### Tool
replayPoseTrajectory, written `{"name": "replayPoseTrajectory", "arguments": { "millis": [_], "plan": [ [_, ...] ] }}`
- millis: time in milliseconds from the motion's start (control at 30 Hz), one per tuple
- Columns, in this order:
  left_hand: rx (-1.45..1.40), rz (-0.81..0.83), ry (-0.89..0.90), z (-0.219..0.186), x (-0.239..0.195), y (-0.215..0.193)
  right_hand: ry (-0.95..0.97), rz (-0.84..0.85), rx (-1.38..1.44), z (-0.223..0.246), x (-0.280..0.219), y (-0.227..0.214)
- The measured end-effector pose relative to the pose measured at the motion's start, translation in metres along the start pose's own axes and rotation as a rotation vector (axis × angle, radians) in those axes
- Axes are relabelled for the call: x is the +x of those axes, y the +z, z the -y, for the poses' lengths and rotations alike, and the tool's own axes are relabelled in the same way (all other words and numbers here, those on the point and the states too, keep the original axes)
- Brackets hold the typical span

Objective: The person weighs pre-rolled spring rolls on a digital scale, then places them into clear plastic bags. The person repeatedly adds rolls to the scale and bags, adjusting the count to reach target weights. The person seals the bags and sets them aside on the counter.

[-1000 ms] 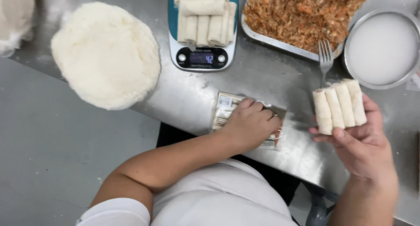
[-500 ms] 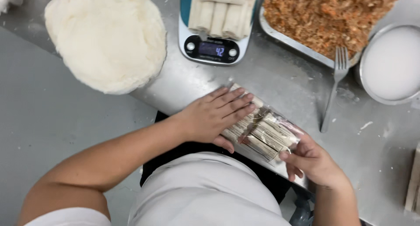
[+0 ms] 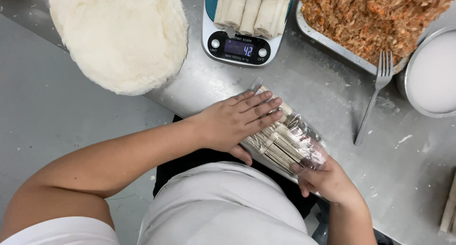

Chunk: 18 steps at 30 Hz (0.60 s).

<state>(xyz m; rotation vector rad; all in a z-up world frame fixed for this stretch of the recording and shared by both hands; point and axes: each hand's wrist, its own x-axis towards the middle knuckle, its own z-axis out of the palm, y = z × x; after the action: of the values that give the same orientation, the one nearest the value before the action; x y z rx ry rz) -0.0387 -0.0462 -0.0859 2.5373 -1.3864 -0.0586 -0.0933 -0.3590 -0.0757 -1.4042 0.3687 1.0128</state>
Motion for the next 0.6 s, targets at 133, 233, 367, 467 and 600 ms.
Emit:
{"name": "replayPoseTrajectory", "arguments": {
  "millis": [133, 233, 367, 467, 600],
  "plan": [
    [-0.003, 0.178, -0.027, -0.028, 0.016, -0.005, -0.28, 0.249, -0.454, 0.04, 0.007, -0.001],
    [-0.092, 0.267, 0.002, -0.037, 0.032, -0.004, -0.035, 0.126, -0.845, 0.074, -0.008, -0.019],
    [-0.179, 0.18, -0.448, 0.035, 0.084, -0.115, -0.148, -0.329, -0.53, 0.052, -0.044, -0.068],
    [0.053, 0.004, -0.816, 0.105, 0.073, -0.105, -0.527, -0.418, -0.451, 0.028, -0.034, -0.068],
    [0.174, -0.139, -0.678, 0.127, 0.074, -0.113, -0.654, -0.529, -0.525, 0.031, -0.025, -0.034]
  ]
}}
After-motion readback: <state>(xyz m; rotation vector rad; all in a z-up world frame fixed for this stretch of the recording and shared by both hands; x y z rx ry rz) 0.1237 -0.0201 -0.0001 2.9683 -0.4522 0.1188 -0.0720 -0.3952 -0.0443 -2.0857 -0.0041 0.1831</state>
